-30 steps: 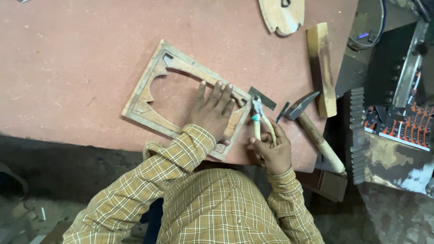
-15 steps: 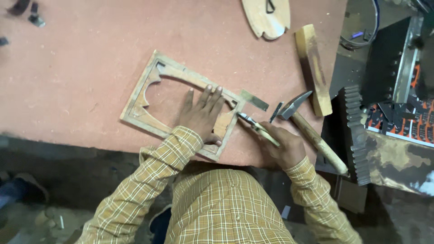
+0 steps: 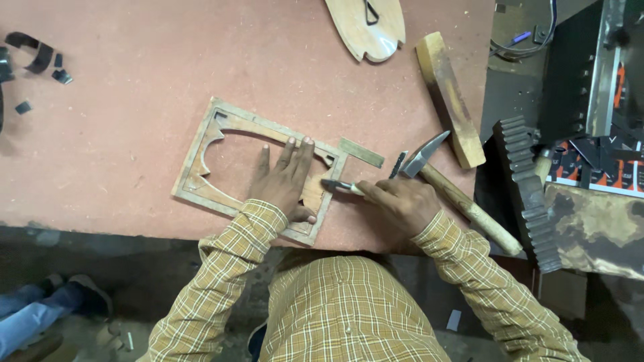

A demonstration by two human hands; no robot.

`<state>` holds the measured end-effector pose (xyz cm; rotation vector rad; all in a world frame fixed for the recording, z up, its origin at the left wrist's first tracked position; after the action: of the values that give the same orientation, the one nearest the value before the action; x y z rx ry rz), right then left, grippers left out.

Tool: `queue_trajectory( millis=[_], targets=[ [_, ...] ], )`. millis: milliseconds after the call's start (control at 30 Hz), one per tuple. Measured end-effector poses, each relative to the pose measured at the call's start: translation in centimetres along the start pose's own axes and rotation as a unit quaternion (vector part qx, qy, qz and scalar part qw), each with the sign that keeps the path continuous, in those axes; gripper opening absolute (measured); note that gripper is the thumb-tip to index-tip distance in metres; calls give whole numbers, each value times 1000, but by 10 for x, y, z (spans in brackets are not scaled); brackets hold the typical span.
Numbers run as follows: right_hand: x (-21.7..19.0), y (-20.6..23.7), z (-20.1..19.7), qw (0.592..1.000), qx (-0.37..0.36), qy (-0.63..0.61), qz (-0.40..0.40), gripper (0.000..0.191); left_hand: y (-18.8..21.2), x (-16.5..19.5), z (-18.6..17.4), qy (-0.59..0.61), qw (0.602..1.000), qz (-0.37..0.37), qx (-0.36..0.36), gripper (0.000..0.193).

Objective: The person peels blue tape off a wooden board, then hammers a thin metal strip seated in the cutout of a wooden frame. They peel tape from a cut wooden piece, bend and trim the metal strip with pliers, and hammer the strip to fit the frame's cutout shape.

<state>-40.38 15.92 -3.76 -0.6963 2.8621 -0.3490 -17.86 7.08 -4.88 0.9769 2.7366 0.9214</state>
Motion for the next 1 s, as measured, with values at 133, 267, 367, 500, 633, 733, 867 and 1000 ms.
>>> queue_trajectory(
  millis=[133, 267, 367, 500, 633, 733, 867, 1000],
  targets=[
    [4, 0, -2, 1000, 17, -15, 18, 39, 0, 3, -1, 7, 1000, -1, 6, 152],
    [6, -4, -3, 994, -1, -67, 86, 40, 1, 2, -1, 11, 1000, -8, -12, 154],
    [3, -3, -8, 971, 12, -164, 175, 43, 2, 1, -3, 19, 1000, -5, 8, 151],
    [-6, -6, -17, 940, 89, -224, 242, 45, 6, 0, -4, 17, 999, 12, 29, 147],
    [-5, -25, -15, 933, 96, -203, 281, 46, 8, -5, -2, 23, 998, 24, 60, 143],
    [13, -31, -9, 885, 59, -249, 389, 74, 12, -6, 2, 40, 996, 20, 75, 135],
    [18, -16, -29, 967, 119, -91, 203, 60, 31, 11, 18, -14, 990, 44, 130, 110],
    [33, 33, -33, 958, 3, 53, 280, 48, 57, 25, 36, 104, 972, 77, 196, 95]
  ],
)
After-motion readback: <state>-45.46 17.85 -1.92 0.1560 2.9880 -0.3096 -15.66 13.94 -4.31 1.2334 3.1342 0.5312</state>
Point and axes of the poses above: each hand's wrist, its own y-axis away from the middle knuckle, its own z-axis out of the palm, x = y × z, the point moved 4 cm from there along -y, towards the middle knuckle, and after that the axes turned 2 degrees about z, right-handed, at the moved point
